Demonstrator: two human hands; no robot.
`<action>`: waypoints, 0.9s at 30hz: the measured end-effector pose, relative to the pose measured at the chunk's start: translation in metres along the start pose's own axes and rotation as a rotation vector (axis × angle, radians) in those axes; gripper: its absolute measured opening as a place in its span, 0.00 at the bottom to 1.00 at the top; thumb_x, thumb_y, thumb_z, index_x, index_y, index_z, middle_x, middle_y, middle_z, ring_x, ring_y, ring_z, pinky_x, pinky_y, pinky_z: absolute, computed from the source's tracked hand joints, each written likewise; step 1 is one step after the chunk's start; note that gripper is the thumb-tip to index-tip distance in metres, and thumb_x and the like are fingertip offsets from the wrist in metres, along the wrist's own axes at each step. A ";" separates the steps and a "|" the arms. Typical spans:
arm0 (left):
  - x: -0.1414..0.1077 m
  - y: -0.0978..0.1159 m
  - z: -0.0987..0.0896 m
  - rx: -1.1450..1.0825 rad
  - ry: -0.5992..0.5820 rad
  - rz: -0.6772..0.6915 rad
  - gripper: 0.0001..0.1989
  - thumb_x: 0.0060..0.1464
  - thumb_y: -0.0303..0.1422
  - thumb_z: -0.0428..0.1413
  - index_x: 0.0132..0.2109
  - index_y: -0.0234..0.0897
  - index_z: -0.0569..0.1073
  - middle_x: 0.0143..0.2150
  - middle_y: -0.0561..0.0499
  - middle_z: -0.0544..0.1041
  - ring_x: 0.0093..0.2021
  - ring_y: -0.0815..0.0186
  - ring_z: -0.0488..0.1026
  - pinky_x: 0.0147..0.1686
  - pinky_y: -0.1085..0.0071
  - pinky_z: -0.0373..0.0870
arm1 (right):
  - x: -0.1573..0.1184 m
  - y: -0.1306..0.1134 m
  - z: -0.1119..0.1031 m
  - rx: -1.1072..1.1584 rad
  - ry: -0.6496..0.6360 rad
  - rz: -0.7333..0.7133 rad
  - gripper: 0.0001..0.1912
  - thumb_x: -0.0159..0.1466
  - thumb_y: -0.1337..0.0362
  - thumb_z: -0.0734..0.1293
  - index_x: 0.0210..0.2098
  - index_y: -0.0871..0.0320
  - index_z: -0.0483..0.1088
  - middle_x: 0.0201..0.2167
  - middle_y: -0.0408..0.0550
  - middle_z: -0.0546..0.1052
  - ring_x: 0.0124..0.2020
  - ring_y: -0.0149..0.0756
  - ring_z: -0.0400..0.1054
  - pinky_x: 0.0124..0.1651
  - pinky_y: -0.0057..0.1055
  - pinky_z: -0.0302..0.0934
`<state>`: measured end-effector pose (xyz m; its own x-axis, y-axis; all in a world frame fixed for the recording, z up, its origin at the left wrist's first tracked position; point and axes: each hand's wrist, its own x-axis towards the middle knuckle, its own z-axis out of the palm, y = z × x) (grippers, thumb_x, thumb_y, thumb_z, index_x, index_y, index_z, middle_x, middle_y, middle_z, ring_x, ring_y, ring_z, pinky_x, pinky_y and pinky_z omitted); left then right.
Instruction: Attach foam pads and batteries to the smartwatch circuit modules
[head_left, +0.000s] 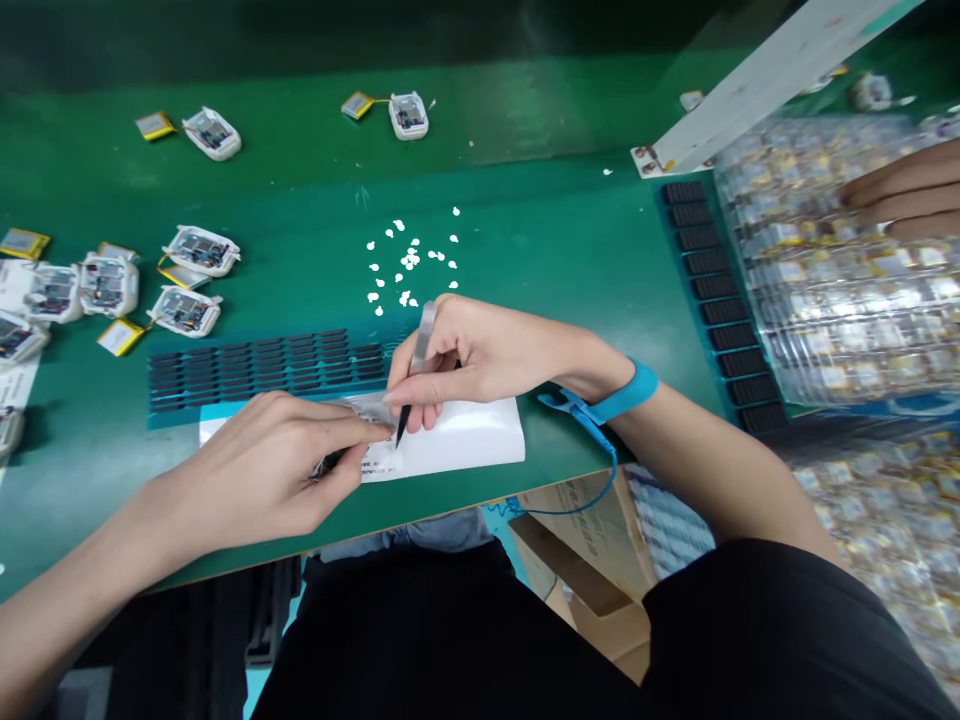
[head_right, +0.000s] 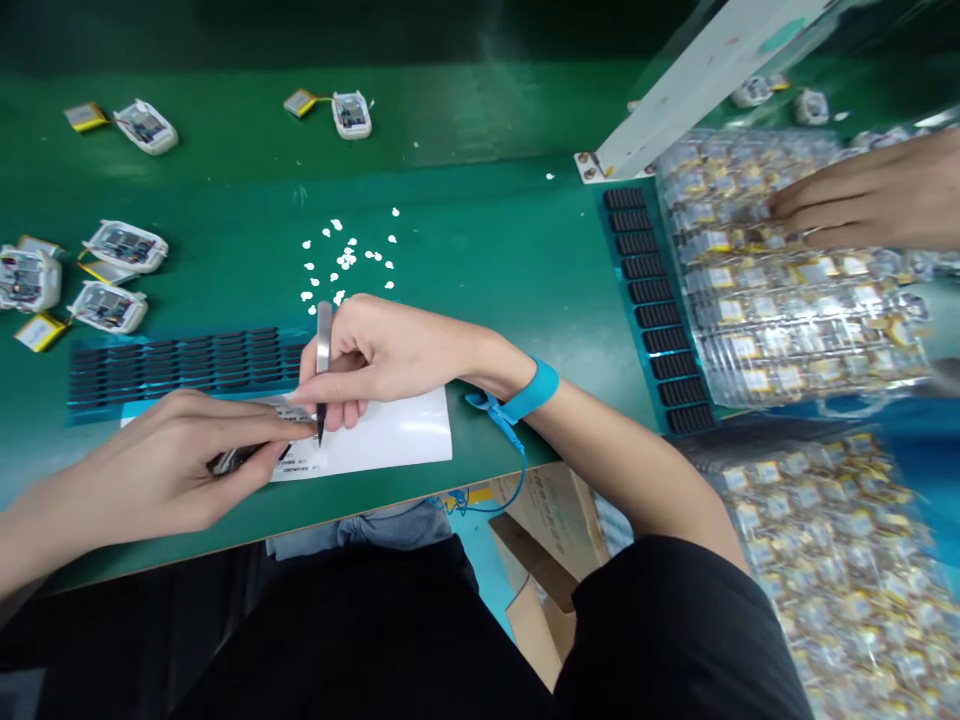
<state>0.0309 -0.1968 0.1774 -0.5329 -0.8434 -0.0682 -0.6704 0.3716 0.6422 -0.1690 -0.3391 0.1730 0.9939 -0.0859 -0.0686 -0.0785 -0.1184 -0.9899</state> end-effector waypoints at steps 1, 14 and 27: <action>0.000 0.000 0.000 -0.002 -0.006 -0.010 0.15 0.62 0.27 0.49 0.43 0.40 0.81 0.42 0.50 0.84 0.32 0.63 0.80 0.28 0.70 0.68 | 0.000 0.000 -0.001 0.051 0.026 -0.007 0.17 0.69 0.60 0.67 0.28 0.66 0.77 0.33 0.49 0.82 0.29 0.24 0.77 0.33 0.17 0.70; 0.002 0.020 -0.008 -0.424 0.133 -0.191 0.04 0.63 0.28 0.53 0.44 0.38 0.71 0.28 0.59 0.65 0.22 0.75 0.55 0.17 0.80 0.53 | 0.003 -0.011 0.024 0.324 0.403 -0.204 0.14 0.70 0.57 0.66 0.35 0.63 0.70 0.29 0.45 0.81 0.30 0.29 0.79 0.33 0.18 0.74; 0.001 0.019 -0.002 -0.534 0.205 -0.186 0.09 0.64 0.28 0.55 0.51 0.39 0.71 0.32 0.58 0.67 0.24 0.78 0.57 0.18 0.86 0.58 | 0.004 -0.011 0.031 0.308 0.488 -0.196 0.14 0.70 0.57 0.67 0.35 0.63 0.69 0.28 0.43 0.81 0.28 0.26 0.78 0.32 0.17 0.74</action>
<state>0.0185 -0.1910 0.1914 -0.2859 -0.9529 -0.1017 -0.3620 0.0091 0.9321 -0.1616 -0.3076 0.1801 0.8321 -0.5432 0.1118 0.2009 0.1073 -0.9737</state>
